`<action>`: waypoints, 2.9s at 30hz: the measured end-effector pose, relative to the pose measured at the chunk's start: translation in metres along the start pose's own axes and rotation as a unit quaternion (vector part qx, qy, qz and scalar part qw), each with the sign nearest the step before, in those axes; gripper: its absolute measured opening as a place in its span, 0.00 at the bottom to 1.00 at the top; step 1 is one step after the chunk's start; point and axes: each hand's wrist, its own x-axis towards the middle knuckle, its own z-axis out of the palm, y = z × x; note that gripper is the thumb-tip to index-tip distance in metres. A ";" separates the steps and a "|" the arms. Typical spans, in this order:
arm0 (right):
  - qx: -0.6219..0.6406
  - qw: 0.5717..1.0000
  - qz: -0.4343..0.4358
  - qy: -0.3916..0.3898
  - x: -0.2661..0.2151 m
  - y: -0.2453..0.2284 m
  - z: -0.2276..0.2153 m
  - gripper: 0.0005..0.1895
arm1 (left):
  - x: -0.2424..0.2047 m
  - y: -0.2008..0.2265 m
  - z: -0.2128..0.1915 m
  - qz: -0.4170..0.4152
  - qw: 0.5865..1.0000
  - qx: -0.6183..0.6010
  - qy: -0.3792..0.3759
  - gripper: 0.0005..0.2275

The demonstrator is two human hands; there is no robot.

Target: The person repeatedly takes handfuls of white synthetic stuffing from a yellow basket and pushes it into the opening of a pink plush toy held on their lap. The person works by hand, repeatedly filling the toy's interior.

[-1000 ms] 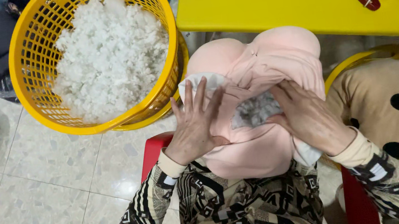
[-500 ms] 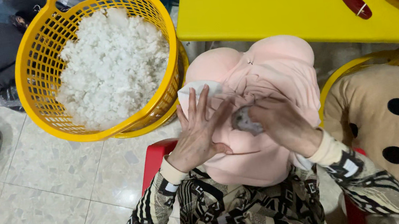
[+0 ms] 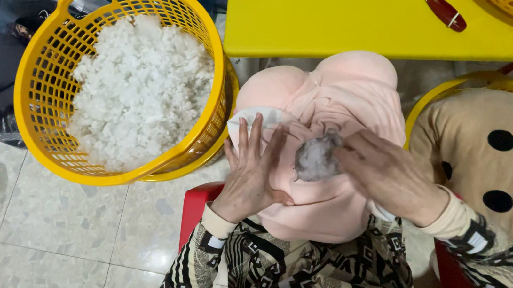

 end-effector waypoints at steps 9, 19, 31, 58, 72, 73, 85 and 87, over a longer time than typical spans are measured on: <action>0.023 0.998 -0.053 -0.028 0.012 -0.024 0.060 0.37 | -0.001 -0.002 0.010 0.026 0.998 -0.040 0.034 0.67; 0.114 0.987 0.057 0.097 -0.012 0.032 -0.009 0.19 | 0.002 -0.005 0.021 0.003 1.000 0.015 0.026 0.65; 0.240 0.953 0.178 0.049 0.007 0.024 -0.003 0.24 | 0.014 0.040 0.011 0.161 0.974 -0.107 0.118 0.56; 0.257 0.952 0.143 0.089 0.004 -0.002 0.085 0.37 | 0.064 0.052 0.035 0.105 0.912 -0.071 0.391 0.05; -0.075 0.996 0.052 -0.004 -0.017 -0.008 0.107 0.18 | 0.070 0.062 -0.035 -0.016 0.646 -0.686 0.334 0.15; -0.084 0.995 0.058 -0.006 -0.016 -0.010 0.102 0.20 | 0.069 0.060 -0.040 -0.017 0.660 -0.670 0.341 0.16; -0.023 0.995 -0.013 -0.097 0.022 0.006 -0.020 0.38 | 0.069 -0.043 -0.074 -0.119 0.533 -0.770 0.330 0.21; 0.043 0.992 0.043 -0.112 0.046 0.007 -0.029 0.36 | 0.070 -0.064 -0.080 -0.041 0.508 -0.797 0.324 0.21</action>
